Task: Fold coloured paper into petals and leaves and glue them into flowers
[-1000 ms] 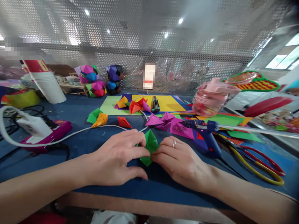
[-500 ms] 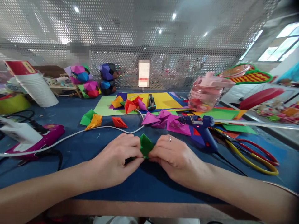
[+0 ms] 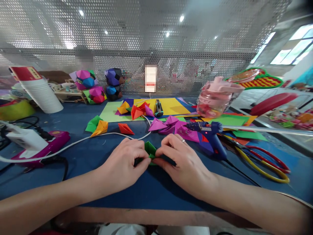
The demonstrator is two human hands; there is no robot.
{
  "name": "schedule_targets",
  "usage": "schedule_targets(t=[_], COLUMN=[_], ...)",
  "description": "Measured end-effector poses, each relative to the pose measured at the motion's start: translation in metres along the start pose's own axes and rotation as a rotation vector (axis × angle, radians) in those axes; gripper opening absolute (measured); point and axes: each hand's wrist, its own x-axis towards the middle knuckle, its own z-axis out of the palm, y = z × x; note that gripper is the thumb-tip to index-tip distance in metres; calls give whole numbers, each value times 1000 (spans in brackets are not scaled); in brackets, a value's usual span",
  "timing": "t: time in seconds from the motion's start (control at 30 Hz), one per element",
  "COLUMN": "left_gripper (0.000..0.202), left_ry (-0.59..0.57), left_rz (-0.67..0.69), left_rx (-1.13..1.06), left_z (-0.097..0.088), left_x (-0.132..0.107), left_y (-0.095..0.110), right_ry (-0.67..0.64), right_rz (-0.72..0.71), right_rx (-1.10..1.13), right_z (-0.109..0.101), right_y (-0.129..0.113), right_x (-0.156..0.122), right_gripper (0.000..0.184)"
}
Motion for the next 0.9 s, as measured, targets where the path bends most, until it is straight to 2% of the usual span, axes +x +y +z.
schedule_targets(t=[0.3,0.53,0.63,0.7,0.73,0.83,0.9], left_gripper=[24,16,9,16,21,32,29], left_ry=[21,166,210,206,196,137,83], left_rz=[-40,42,-24,-100,-135,-190,-192], left_rx=[158,382,380,315,271,164,143], left_z=[5,5,3,1,1,1,1], left_x=[0,-3,-4,-2,-1,3,5], left_y=[4,7,6,3,1,-6,-10], right_ry=[-28,-94,-126,-127,-121,-88,-101], right_rz=[-78,-69,-52,-2,36,149,181], right_rx=[-61,-87,-80,-66,-61,-71,-89], right_z=[2,2,3,4,4,6,6], right_y=[-2,0,-1,-2,-2,1,5], right_x=[5,6,7,7,6,6,6], right_gripper=[18,18,15,12,16,46,54])
